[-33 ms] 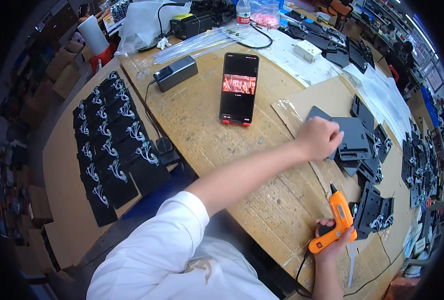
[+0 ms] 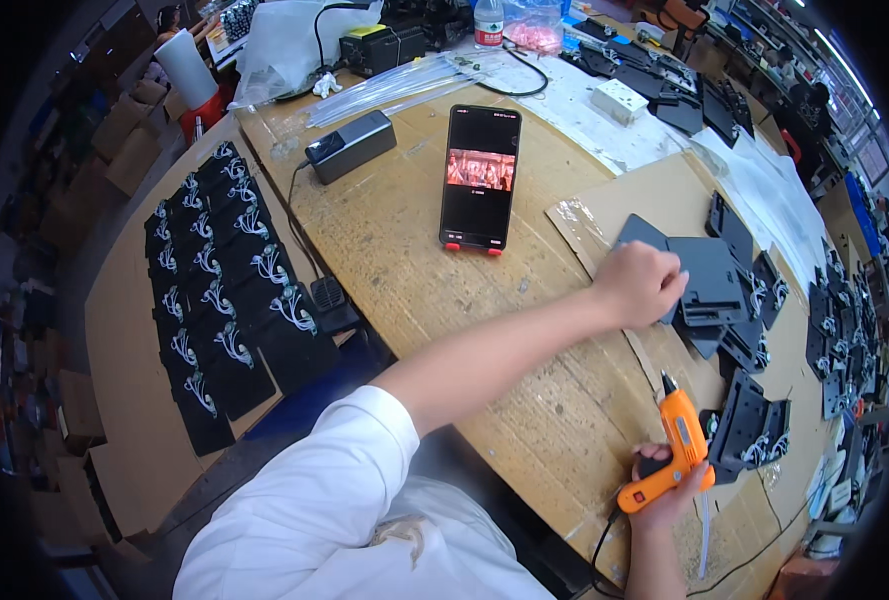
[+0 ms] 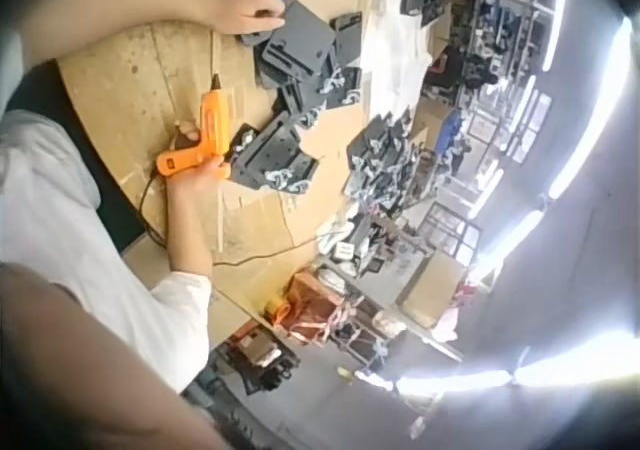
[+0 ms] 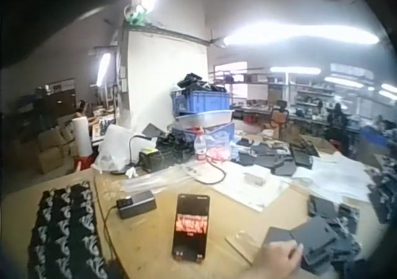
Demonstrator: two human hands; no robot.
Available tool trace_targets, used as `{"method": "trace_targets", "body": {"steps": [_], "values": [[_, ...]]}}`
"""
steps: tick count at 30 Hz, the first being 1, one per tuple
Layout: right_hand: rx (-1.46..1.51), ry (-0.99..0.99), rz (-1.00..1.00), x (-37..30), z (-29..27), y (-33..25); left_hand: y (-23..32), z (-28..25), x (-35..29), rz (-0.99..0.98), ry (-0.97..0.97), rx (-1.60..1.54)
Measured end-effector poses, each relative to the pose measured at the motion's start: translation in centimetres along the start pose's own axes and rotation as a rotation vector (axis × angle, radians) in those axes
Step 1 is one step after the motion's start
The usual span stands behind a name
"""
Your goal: The person uses a hot glue gun to apply adhesive to the internal wiring and components of black plastic electronic housings. They handle the units one by one, applying glue to specific areas, and then place the finished units onto a cardboard sheet on the table.
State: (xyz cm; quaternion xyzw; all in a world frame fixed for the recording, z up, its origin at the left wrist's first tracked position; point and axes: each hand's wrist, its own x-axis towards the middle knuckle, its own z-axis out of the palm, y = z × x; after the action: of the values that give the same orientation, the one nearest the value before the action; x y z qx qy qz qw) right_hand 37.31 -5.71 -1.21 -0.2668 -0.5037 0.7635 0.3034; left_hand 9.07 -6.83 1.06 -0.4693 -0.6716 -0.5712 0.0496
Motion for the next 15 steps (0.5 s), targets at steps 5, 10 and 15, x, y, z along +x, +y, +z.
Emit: {"method": "trace_targets", "body": {"steps": [5,10,15], "values": [[-0.104,-0.038,-0.086,-0.6,-1.1,0.9,-0.6,0.3,-0.7,0.082,-0.087,0.110],[-0.126,-0.087,-0.107,-0.8,-0.5,0.2,-1.4,1.0,-1.1,0.180,-0.246,0.244],[-0.083,-0.034,-0.160,-0.3,0.4,0.1,-1.2,0.8,-0.6,0.159,-0.367,0.274]]}}
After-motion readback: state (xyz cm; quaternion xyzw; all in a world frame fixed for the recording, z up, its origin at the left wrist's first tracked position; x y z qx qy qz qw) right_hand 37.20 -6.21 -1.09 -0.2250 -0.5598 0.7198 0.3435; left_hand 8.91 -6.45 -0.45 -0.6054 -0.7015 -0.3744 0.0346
